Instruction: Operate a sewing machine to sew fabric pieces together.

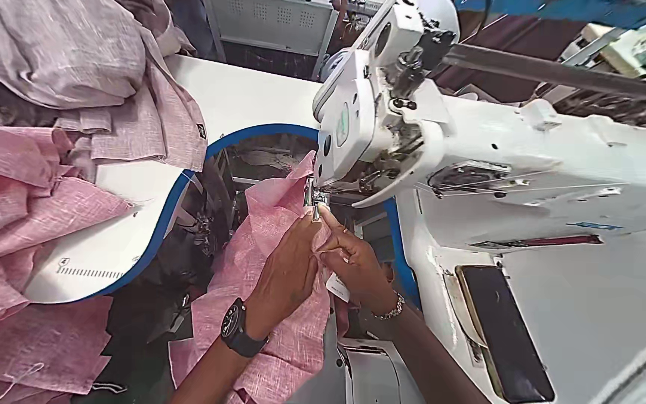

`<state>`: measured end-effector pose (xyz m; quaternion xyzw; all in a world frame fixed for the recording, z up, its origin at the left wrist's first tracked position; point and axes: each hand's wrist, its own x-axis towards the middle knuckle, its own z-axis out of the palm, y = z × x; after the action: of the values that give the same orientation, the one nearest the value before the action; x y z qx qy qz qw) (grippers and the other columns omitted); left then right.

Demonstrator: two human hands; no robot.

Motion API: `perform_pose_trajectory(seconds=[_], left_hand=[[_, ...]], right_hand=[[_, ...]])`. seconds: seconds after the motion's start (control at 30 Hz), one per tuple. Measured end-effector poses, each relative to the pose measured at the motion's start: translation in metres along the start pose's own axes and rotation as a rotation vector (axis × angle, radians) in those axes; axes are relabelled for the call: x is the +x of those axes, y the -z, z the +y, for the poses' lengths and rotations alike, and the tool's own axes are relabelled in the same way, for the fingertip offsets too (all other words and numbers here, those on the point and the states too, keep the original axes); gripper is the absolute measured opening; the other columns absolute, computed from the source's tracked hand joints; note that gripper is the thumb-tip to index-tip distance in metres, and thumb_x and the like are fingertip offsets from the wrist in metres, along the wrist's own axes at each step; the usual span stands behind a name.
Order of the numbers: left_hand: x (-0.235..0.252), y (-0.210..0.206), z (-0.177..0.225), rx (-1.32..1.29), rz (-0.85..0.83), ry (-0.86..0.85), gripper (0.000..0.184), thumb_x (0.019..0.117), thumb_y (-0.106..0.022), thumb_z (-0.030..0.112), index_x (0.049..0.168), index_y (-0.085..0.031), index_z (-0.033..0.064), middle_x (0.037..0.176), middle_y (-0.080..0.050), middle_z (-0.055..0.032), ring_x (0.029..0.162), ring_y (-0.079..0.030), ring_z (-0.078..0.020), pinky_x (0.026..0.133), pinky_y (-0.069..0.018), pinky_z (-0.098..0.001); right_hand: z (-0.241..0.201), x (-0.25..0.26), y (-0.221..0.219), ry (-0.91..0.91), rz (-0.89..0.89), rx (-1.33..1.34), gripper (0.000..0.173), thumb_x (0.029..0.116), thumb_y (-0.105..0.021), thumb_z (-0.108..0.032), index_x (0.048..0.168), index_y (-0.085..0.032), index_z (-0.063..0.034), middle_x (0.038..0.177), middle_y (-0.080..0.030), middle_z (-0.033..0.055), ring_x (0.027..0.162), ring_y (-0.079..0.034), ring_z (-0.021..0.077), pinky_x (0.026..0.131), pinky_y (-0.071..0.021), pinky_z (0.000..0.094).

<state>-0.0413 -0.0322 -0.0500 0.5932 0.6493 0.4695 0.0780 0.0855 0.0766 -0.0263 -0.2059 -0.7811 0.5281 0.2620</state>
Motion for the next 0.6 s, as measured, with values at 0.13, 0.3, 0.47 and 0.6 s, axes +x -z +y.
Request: perform_pose_trajectory(seconds=[0.13,0.3,0.47,0.6], left_hand=[[0.007,-0.002,0.000,0.027,0.012,-0.002,0.028,0.0980,-0.050,0.006,0.116,-0.069,-0.0041,0.135,-0.063,-0.0266,0.130,-0.060,-0.0394,0.109,-0.0494,-0.0437],[0.008,-0.007,0.002,0.027,0.073,0.009,0.022,0.0970,-0.051,0.004,0.108,-0.069,-0.0014,0.136,-0.062,-0.0260,0.128,-0.062,-0.0388,0.105,-0.0519,-0.0402],[0.011,-0.008,-0.001,0.048,0.084,0.000,0.023,0.0981,-0.050,0.004,0.109,-0.069,-0.0013,0.133,-0.064,-0.0252,0.128,-0.062,-0.0381,0.106,-0.0510,-0.0391],[0.012,-0.008,-0.001,0.063,0.087,-0.004,0.022,0.0976,-0.051,0.005,0.107,-0.070,-0.0015,0.133,-0.064,-0.0251,0.127,-0.062,-0.0366,0.106,-0.0509,-0.0372]], right_hand=[[-0.003,-0.002,-0.015,0.133,0.140,-0.449,0.020,0.0899,-0.060,-0.016,0.084,-0.073,-0.0013,0.133,-0.066,0.0239,0.115,-0.070,0.0226,0.091,-0.0561,0.0318],[-0.013,-0.006,-0.009,0.021,0.149,-0.275,0.013,0.0822,-0.068,-0.012,0.072,-0.069,-0.0026,0.131,-0.069,0.0170,0.112,-0.068,0.0030,0.091,-0.0527,0.0164],[-0.006,0.004,-0.004,0.001,0.160,-0.179,0.010,0.0806,-0.067,-0.009,0.072,-0.068,-0.0034,0.128,-0.071,0.0173,0.125,-0.064,0.0090,0.102,-0.0504,0.0205],[-0.003,0.006,-0.003,0.009,0.162,-0.208,0.012,0.0809,-0.066,-0.010,0.071,-0.065,-0.0048,0.126,-0.072,0.0160,0.122,-0.065,0.0082,0.098,-0.0515,0.0209]])
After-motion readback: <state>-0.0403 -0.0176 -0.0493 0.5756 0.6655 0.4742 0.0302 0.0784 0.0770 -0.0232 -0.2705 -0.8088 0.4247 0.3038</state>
